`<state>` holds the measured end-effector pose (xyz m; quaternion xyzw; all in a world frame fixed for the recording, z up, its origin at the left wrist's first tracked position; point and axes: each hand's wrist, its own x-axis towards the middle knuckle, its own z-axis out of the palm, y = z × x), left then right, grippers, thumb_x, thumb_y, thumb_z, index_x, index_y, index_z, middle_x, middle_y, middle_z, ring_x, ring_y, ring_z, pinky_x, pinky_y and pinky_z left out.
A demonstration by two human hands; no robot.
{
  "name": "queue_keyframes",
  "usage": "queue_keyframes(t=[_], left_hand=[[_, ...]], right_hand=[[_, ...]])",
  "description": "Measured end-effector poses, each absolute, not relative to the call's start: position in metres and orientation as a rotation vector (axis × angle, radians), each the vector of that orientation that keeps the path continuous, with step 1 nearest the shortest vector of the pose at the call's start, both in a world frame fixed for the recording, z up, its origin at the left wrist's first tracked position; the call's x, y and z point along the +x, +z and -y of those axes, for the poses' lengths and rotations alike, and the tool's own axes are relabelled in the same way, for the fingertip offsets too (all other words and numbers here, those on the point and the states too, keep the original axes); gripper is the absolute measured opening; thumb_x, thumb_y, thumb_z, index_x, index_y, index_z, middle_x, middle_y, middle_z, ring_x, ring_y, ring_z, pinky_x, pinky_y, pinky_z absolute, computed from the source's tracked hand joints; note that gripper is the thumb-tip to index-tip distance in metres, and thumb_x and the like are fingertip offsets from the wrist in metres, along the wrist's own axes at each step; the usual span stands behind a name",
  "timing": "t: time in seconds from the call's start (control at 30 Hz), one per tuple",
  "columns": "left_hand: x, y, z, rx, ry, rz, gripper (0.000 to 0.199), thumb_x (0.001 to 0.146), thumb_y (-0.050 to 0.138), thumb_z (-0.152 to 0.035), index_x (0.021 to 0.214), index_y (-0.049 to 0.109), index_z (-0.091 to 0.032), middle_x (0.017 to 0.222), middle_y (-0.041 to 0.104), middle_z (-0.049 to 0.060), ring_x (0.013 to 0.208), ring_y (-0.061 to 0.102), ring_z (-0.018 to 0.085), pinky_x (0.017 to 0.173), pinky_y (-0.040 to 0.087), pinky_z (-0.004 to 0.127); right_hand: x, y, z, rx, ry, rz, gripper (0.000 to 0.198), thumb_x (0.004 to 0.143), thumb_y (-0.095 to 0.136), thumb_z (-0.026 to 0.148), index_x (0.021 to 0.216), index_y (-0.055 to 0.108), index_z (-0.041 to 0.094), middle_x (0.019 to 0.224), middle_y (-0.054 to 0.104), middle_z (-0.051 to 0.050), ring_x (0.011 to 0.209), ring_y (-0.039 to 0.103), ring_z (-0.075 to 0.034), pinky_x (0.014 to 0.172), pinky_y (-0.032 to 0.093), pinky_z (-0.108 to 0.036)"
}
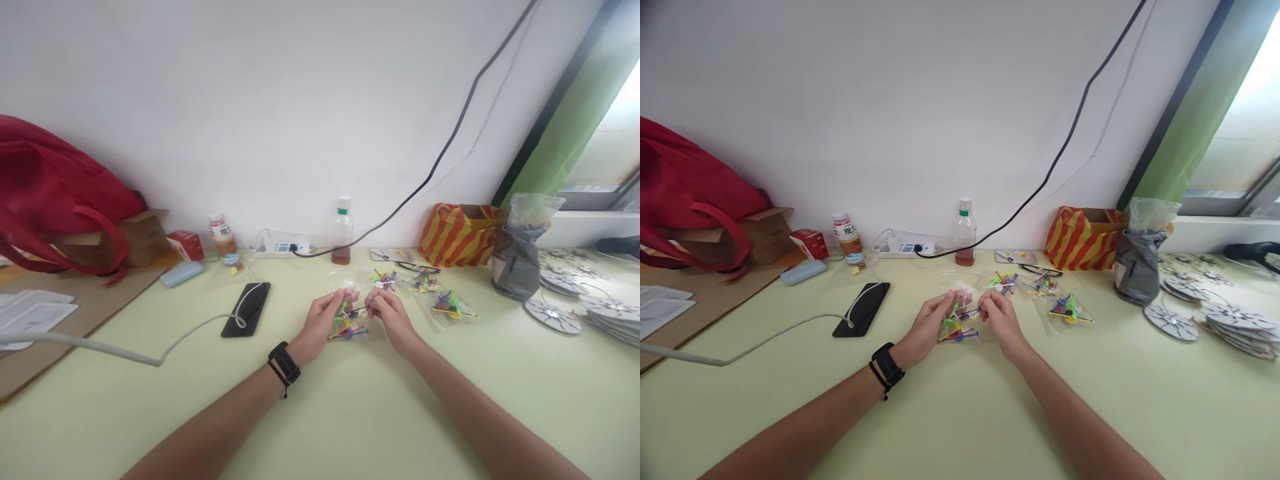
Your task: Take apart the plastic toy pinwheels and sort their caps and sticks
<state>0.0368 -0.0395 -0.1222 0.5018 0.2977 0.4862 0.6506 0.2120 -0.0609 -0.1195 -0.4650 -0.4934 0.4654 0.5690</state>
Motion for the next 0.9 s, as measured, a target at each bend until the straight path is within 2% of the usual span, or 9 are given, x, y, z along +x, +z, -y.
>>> queue_keyframes(t=[0.13,0.23,0.37,0.47,0.53,0.6,0.73,0.8,0.9], left_hand=[[0.037,-0.123,0.043,1.167,1.127,-0.697,0.042,0.090,0.068,-0.053,0.108,0.078,-0.017,0.113,0.075,0.010,0.110,0.066,0.026,0.099,0.050,0.034],[0.036,-0.119,0.046,1.129,1.111,-0.690,0.041,0.090,0.069,-0.052,0.108,0.078,-0.017,0.114,0.075,0.011,0.112,0.066,0.027,0.101,0.050,0.036],[0.030,-0.106,0.050,1.043,1.028,-0.638,0.039,0.086,0.074,-0.049,0.105,0.079,-0.015,0.115,0.075,0.014,0.114,0.066,0.029,0.102,0.049,0.038],[0.022,-0.096,0.051,1.113,1.022,-0.657,0.035,0.084,0.078,-0.039,0.110,0.077,-0.017,0.118,0.074,0.013,0.116,0.065,0.027,0.101,0.049,0.036],[0.014,-0.092,0.049,1.231,1.088,-0.749,0.031,0.082,0.080,-0.035,0.107,0.078,-0.017,0.110,0.075,0.011,0.108,0.067,0.025,0.095,0.051,0.034],[0.005,-0.091,0.047,1.333,1.118,-0.819,0.027,0.080,0.081,-0.035,0.100,0.079,-0.016,0.095,0.076,0.009,0.091,0.069,0.021,0.086,0.052,0.032],[-0.010,-0.091,0.045,1.397,1.091,-0.809,0.030,0.082,0.079,-0.034,0.106,0.077,-0.017,0.073,0.074,0.005,0.074,0.069,0.019,0.078,0.053,0.031],[-0.014,-0.093,0.045,1.372,1.099,-0.800,0.028,0.084,0.078,-0.035,0.105,0.077,-0.017,0.076,0.076,0.007,0.076,0.071,0.020,0.079,0.053,0.032],[-0.015,-0.097,0.044,1.305,1.133,-0.771,0.025,0.083,0.078,-0.034,0.100,0.078,-0.016,0.092,0.078,0.012,0.087,0.072,0.023,0.083,0.054,0.033]], right_hand=[[0.209,-0.119,0.063,-1.088,1.063,1.184,0.006,0.074,0.054,0.025,0.068,0.055,0.022,0.067,0.051,0.002,0.065,0.046,-0.016,0.065,0.040,-0.029],[0.208,-0.116,0.064,-1.038,1.041,1.193,0.003,0.073,0.059,0.025,0.074,0.057,0.022,0.072,0.054,0.001,0.070,0.050,-0.017,0.068,0.043,-0.030],[0.209,-0.107,0.068,-0.977,1.021,1.202,0.018,0.078,0.070,0.035,0.091,0.065,0.023,0.085,0.062,-0.003,0.081,0.056,-0.019,0.072,0.047,-0.031],[0.210,-0.099,0.072,-0.988,1.059,1.225,0.022,0.079,0.073,0.041,0.085,0.067,0.021,0.077,0.061,-0.002,0.070,0.054,-0.017,0.065,0.045,-0.031],[0.212,-0.094,0.075,-0.987,1.087,1.227,0.022,0.078,0.074,0.042,0.082,0.067,0.021,0.072,0.059,0.000,0.064,0.052,-0.015,0.061,0.044,-0.030],[0.213,-0.090,0.077,-0.965,1.100,1.240,0.022,0.077,0.075,0.041,0.088,0.069,0.022,0.069,0.058,0.001,0.064,0.053,-0.015,0.061,0.045,-0.030],[0.216,-0.089,0.078,-0.942,1.140,1.284,0.028,0.077,0.075,0.038,0.100,0.076,0.023,0.067,0.060,0.000,0.067,0.057,-0.017,0.064,0.047,-0.032],[0.217,-0.092,0.078,-0.952,1.177,1.277,0.026,0.078,0.073,0.038,0.097,0.080,0.022,0.069,0.064,-0.002,0.066,0.056,-0.016,0.064,0.047,-0.032],[0.215,-0.096,0.077,-0.967,1.199,1.260,0.024,0.079,0.071,0.037,0.094,0.082,0.023,0.072,0.067,-0.003,0.065,0.054,-0.016,0.065,0.048,-0.033]])
